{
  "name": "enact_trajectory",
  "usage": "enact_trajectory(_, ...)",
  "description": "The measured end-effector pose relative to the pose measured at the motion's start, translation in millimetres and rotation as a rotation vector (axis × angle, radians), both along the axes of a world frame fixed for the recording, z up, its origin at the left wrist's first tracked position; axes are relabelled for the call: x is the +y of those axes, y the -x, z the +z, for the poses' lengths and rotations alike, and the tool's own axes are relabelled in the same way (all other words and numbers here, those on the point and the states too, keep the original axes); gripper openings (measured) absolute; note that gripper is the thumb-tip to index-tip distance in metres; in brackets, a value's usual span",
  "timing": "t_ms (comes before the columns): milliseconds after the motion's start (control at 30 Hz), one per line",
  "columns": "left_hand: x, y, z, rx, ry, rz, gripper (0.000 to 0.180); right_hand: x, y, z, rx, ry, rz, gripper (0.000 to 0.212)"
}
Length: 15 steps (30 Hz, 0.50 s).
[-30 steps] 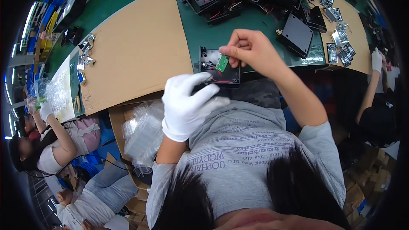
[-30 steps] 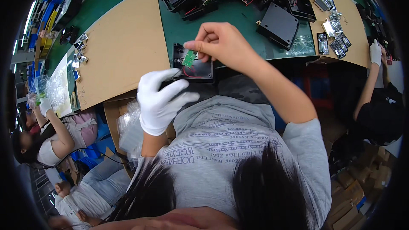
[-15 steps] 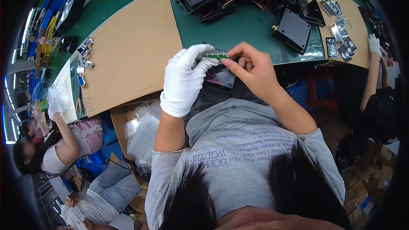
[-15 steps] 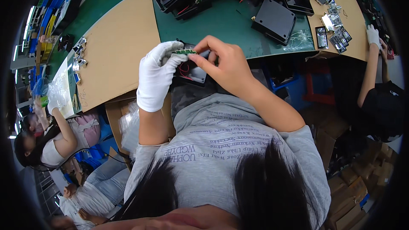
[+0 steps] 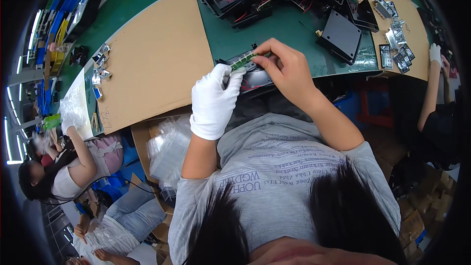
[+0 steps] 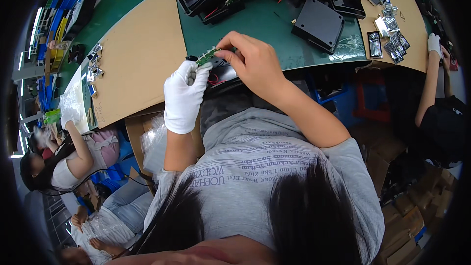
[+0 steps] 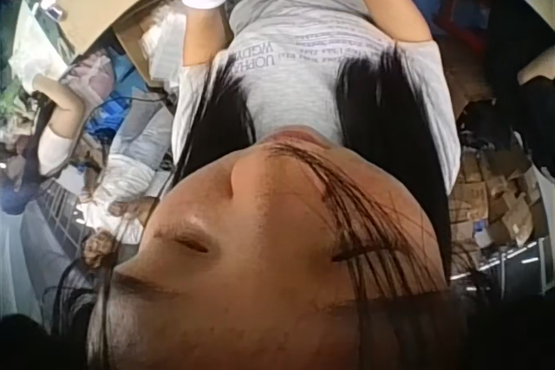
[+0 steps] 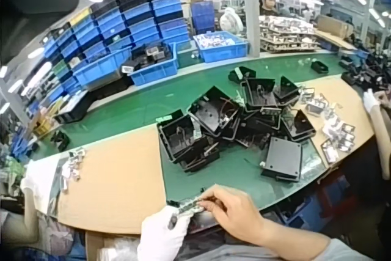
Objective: Assembling electronic components and circuit boards into black plastic housings at a factory workbench.
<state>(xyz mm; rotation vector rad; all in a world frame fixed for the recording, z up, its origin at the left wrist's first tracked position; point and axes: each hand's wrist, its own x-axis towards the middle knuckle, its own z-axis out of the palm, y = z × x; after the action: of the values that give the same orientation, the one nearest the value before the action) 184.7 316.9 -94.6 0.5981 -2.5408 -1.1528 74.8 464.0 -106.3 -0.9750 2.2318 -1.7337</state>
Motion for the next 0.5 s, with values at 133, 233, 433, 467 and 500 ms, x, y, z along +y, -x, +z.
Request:
enact_trajectory(133,1,1,-3,0.002,0.279,0.025,0.007,6,-11,-5,0.207,0.020,-0.026,0.013)
enact_trajectory(233,4,2,-2,0.085,0.204,0.034,0.011,7,-13,-23,0.332,0.081,-0.094,0.011)
enact_trajectory(433,-1,5,-14,0.440,-0.058,0.042,0.019,6,-3,-16,0.420,0.027,-0.088,0.010)
enact_trajectory(467,-2,4,-12,0.442,-0.050,0.054,0.019,4,-2,-14,0.421,0.035,-0.075,0.010)
enact_trajectory(500,-1,3,-8,0.416,0.078,0.032,0.021,4,-2,-12,0.397,0.020,-0.072,0.010)
